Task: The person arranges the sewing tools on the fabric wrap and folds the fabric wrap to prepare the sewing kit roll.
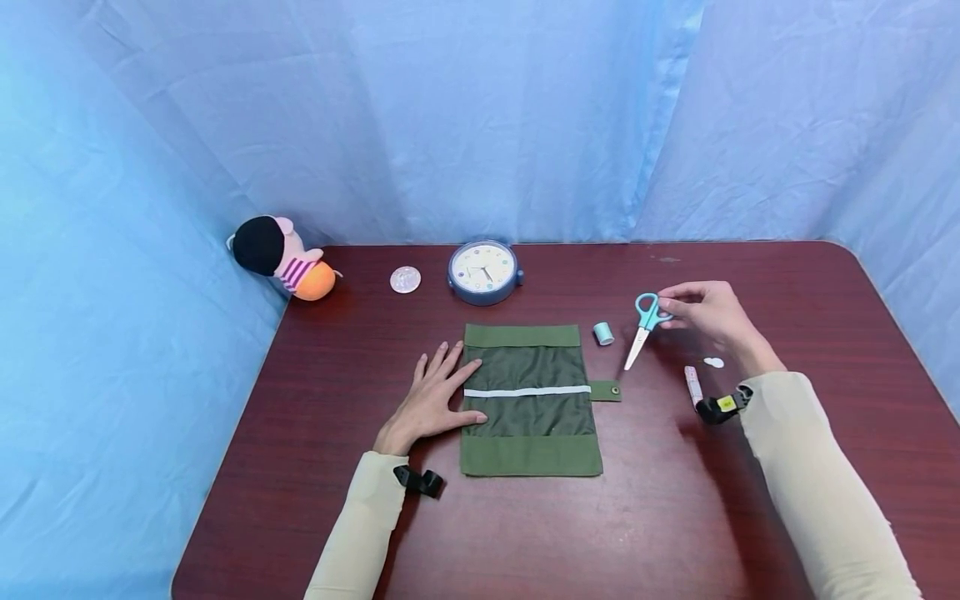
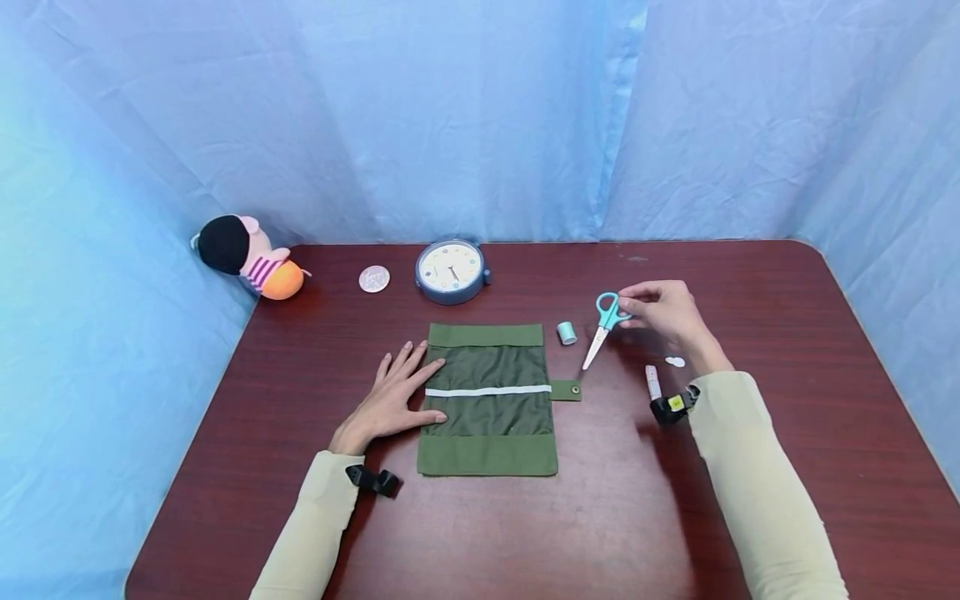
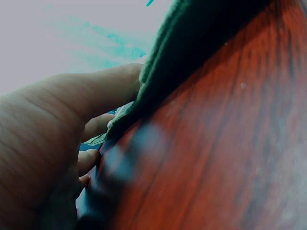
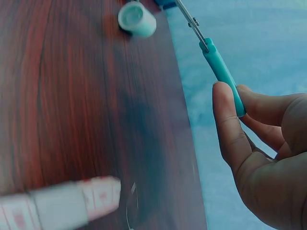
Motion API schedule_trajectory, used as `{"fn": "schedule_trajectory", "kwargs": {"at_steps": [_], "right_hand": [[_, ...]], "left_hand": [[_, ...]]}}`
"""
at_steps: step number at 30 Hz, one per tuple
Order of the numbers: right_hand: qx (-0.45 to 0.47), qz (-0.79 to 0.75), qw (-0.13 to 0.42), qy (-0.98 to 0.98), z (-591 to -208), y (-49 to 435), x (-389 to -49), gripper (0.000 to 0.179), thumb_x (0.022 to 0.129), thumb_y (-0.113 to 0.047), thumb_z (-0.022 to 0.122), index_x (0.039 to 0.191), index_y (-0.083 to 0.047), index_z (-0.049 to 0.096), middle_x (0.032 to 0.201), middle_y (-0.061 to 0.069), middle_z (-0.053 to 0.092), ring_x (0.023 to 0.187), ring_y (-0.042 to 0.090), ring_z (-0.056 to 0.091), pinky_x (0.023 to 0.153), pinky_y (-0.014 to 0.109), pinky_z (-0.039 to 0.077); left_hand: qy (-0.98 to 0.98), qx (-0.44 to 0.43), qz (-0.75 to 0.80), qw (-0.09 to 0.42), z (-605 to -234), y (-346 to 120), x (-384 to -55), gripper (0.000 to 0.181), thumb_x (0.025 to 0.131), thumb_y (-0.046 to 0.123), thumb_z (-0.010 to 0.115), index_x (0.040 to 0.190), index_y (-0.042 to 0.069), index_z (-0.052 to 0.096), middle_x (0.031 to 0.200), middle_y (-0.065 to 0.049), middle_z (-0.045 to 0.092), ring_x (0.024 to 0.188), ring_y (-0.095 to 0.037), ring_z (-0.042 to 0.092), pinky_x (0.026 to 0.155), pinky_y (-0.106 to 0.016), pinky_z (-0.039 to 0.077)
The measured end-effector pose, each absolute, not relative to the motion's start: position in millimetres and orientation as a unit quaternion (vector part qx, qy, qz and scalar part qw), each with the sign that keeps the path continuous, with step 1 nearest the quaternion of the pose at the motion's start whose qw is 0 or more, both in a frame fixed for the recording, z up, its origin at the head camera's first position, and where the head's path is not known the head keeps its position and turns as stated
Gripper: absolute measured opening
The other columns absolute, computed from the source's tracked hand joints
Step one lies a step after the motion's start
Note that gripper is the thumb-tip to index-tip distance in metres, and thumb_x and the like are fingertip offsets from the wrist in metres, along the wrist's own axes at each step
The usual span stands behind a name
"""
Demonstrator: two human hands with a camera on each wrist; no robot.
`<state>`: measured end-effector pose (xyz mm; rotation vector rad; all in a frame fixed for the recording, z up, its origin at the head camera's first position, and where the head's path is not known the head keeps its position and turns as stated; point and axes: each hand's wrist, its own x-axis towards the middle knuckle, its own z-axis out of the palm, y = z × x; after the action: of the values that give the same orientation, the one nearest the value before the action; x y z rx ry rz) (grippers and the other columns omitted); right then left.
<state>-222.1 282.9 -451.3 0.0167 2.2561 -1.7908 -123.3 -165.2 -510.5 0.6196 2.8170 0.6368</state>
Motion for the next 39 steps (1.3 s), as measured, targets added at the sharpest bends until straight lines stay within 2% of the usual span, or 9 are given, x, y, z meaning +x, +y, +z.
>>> {"fn": "schedule_trajectory", "kwargs": {"at_steps": [3,11,27,36,39], "right_hand": [[0.001,-0.628,0.132,0.767,-450.0,272.4,-221.4,0.024,0.095,-0.008,0.066,0.116,0.005,0.066,0.083,-0.009,0.073,0.071,0.008,0.074,0.075,0.033,0.062],[-0.028,-0.599,0.137,0.788,-446.7,242.6,-222.2,0.043,0.097,-0.009,0.063,0.129,0.018,0.054,0.083,-0.013,0.072,0.074,0.002,0.071,0.077,0.032,0.062],[-0.032,-0.600,0.163,0.782,-458.9,173.4,-232.0,0.033,0.098,-0.009,0.062,0.125,0.010,0.062,0.084,-0.006,0.069,0.072,0.004,0.071,0.080,0.039,0.062],[-0.015,-0.609,0.167,0.775,-477.3,139.0,-233.7,0.028,0.097,-0.006,0.063,0.121,0.009,0.065,0.088,0.004,0.071,0.069,0.004,0.070,0.076,0.034,0.062],[-0.013,-0.614,0.165,0.772,-482.1,128.9,-234.0,0.028,0.096,-0.005,0.063,0.120,0.009,0.066,0.087,0.003,0.071,0.068,0.004,0.070,0.073,0.033,0.062]], "left_hand": [[0.950,0.209,0.213,0.091,-510.0,-165.0,-123.8,0.087,0.083,0.057,0.073,0.155,0.022,0.040,0.169,-0.013,0.016,0.158,-0.037,0.007,0.123,-0.065,0.006],[0.951,0.207,0.205,0.099,-509.2,-164.9,-126.3,0.088,0.083,0.059,0.072,0.156,0.024,0.037,0.170,-0.011,0.013,0.159,-0.035,0.005,0.124,-0.063,0.004],[0.951,0.214,0.205,0.088,-508.3,-166.4,-127.0,0.088,0.082,0.058,0.073,0.155,0.023,0.039,0.169,-0.014,0.016,0.158,-0.037,0.007,0.123,-0.065,0.006],[0.951,0.213,0.205,0.091,-510.5,-165.8,-123.5,0.088,0.082,0.058,0.073,0.155,0.023,0.039,0.169,-0.014,0.016,0.158,-0.038,0.008,0.123,-0.065,0.007],[0.951,0.212,0.206,0.092,-510.4,-165.1,-123.2,0.088,0.082,0.058,0.073,0.155,0.023,0.039,0.169,-0.014,0.016,0.158,-0.038,0.007,0.123,-0.065,0.007]]}}
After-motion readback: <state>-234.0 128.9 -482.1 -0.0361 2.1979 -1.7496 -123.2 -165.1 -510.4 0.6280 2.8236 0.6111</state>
